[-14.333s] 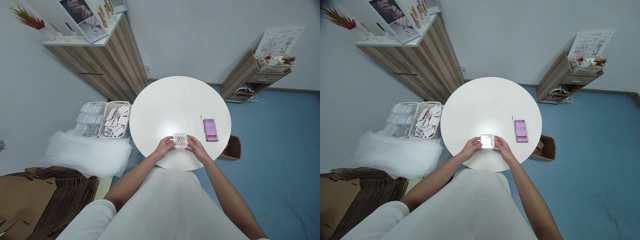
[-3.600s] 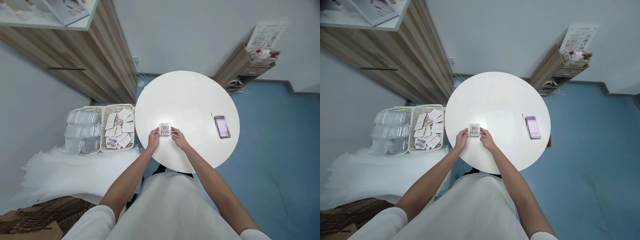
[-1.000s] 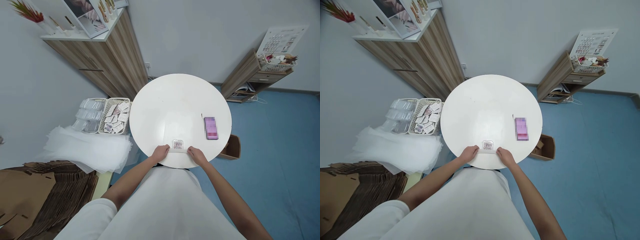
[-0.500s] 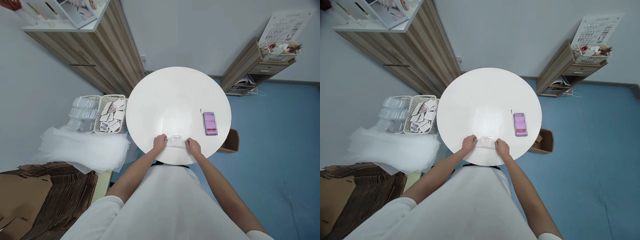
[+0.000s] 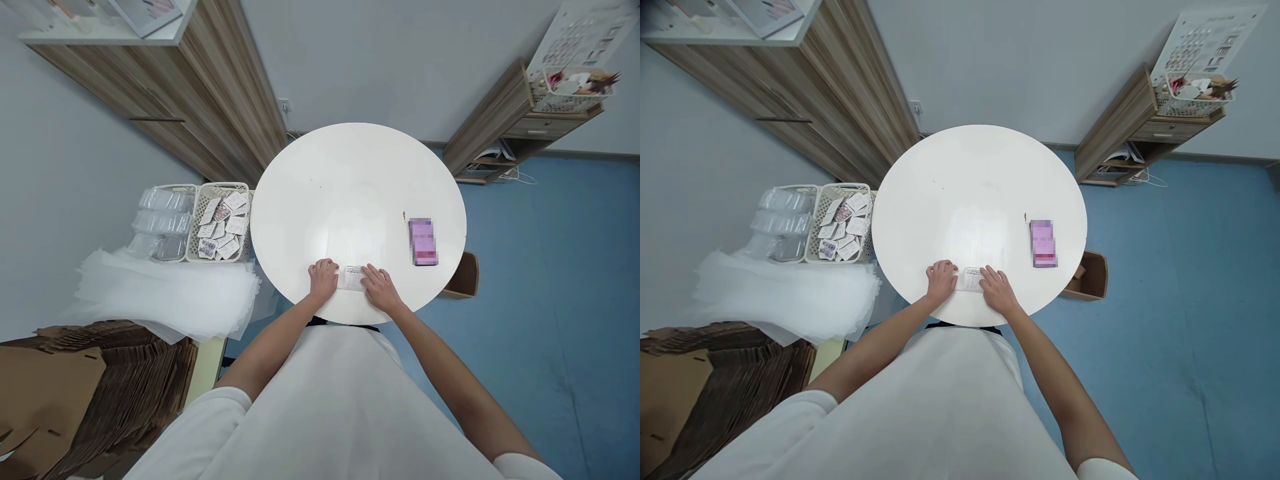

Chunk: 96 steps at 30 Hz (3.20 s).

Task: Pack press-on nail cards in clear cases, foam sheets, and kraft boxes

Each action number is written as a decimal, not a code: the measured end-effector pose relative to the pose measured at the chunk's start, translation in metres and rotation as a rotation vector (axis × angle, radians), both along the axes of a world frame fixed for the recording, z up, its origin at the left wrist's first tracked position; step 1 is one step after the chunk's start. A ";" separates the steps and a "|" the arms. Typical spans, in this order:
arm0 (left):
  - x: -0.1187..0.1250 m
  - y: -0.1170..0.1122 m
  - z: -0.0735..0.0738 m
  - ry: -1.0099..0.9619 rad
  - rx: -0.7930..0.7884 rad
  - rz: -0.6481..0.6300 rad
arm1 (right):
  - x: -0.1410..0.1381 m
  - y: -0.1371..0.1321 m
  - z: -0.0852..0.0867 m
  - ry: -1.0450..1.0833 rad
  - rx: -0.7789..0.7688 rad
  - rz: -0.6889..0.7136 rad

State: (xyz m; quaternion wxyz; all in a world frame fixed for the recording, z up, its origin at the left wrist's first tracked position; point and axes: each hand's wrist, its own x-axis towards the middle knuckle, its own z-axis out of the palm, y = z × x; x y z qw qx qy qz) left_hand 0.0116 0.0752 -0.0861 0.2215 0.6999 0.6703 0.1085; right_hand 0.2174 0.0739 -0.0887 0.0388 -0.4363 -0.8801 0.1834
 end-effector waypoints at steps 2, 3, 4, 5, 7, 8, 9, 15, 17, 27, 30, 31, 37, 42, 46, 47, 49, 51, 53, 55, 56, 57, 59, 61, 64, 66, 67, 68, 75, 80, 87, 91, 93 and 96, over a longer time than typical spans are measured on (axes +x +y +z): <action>0.000 -0.004 0.007 -0.015 0.018 0.009 | 0.001 0.001 0.001 0.014 -0.016 0.016; 0.001 -0.006 0.010 -0.021 0.019 -0.019 | 0.001 0.002 0.000 0.023 -0.023 0.023; 0.001 -0.008 0.013 -0.025 0.015 -0.076 | 0.001 0.003 -0.001 0.033 -0.029 0.026; 0.002 -0.010 0.016 -0.026 0.009 -0.156 | 0.001 0.004 -0.002 0.042 -0.035 0.022; 0.004 -0.011 0.018 -0.020 -0.005 -0.324 | 0.001 0.006 -0.005 0.055 -0.047 0.011; 0.005 -0.010 0.017 -0.011 -0.008 -0.381 | 0.001 0.007 -0.007 0.058 -0.055 0.012; 0.006 -0.008 0.016 -0.003 -0.010 -0.418 | 0.000 0.008 -0.008 0.057 -0.062 0.015; 0.006 0.003 0.002 -0.028 -0.047 -0.508 | -0.007 0.013 -0.007 0.012 -0.076 0.024; 0.006 0.006 0.002 -0.049 -0.038 -0.510 | -0.008 0.014 -0.003 0.008 -0.080 0.018; -0.002 -0.009 0.023 -0.091 -0.063 -0.630 | -0.008 -0.014 0.025 0.041 -0.223 0.014; -0.002 -0.017 0.024 -0.043 -0.080 -0.640 | -0.010 -0.025 0.026 0.068 -0.241 -0.003; -0.002 -0.018 0.025 -0.021 -0.088 -0.641 | -0.010 -0.026 0.026 0.071 -0.248 -0.011; 0.000 -0.017 0.028 0.033 -0.050 -0.616 | -0.009 -0.020 0.027 0.103 -0.198 -0.024; -0.001 -0.013 0.030 0.027 0.033 -0.537 | -0.007 -0.013 0.030 0.085 -0.136 -0.049; -0.003 -0.003 0.031 -0.009 -0.092 -0.504 | -0.010 -0.006 0.035 -0.028 -0.129 -0.124; -0.004 0.001 0.031 -0.026 -0.130 -0.491 | -0.012 -0.004 0.036 -0.058 -0.133 -0.143; -0.006 0.008 0.030 -0.061 -0.193 -0.458 | -0.015 0.002 0.038 -0.109 -0.157 -0.177; -0.008 0.015 0.028 -0.106 -0.246 -0.425 | -0.017 0.009 0.039 -0.145 -0.198 -0.206; -0.009 0.023 0.024 -0.162 -0.298 -0.391 | -0.019 0.015 0.038 -0.158 -0.246 -0.231; -0.010 0.029 0.020 -0.208 -0.356 -0.344 | -0.019 0.021 0.036 -0.142 -0.285 -0.261; -0.010 0.032 0.017 -0.216 -0.387 -0.315 | -0.019 0.023 0.034 -0.127 -0.303 -0.282; -0.010 0.035 0.015 -0.210 -0.417 -0.285 | -0.019 0.025 0.032 -0.112 -0.326 -0.307; -0.010 0.038 0.009 -0.176 -0.464 -0.236 | -0.020 0.026 0.026 -0.097 -0.381 -0.362; -0.009 0.039 0.005 -0.134 -0.486 -0.209 | -0.020 0.025 0.019 -0.090 -0.419 -0.401; -0.008 0.039 0.002 -0.087 -0.481 -0.191 | -0.018 0.020 0.008 -0.072 -0.363 -0.418; -0.007 0.037 0.003 -0.048 -0.468 -0.172 | -0.015 0.015 0.002 -0.081 -0.282 -0.419; -0.007 0.035 0.004 -0.018 -0.447 -0.157 | -0.014 0.013 0.000 -0.092 -0.236 -0.423; -0.007 0.034 0.005 0.017 -0.411 -0.140 | -0.012 0.011 -0.001 -0.105 -0.187 -0.433; -0.010 0.017 0.011 0.038 -0.014 -0.462 | -0.015 -0.008 0.012 -0.060 0.016 -0.253; -0.006 0.011 0.007 0.034 -0.092 -0.628 | -0.023 -0.018 0.013 -0.075 -0.112 -0.146; -0.004 -0.001 0.010 0.040 -0.132 -0.561 | -0.022 -0.015 0.009 -0.036 -0.165 -0.072; -0.009 -0.010 0.015 -0.013 -0.136 -0.566 | -0.016 -0.017 0.013 0.054 -0.236 -0.035; -0.012 -0.010 0.017 -0.044 -0.163 -0.554 | -0.012 -0.015 0.016 0.090 -0.296 -0.043; -0.015 -0.006 0.020 -0.078 -0.209 -0.517 | -0.009 -0.005 0.023 0.106 -0.366 -0.050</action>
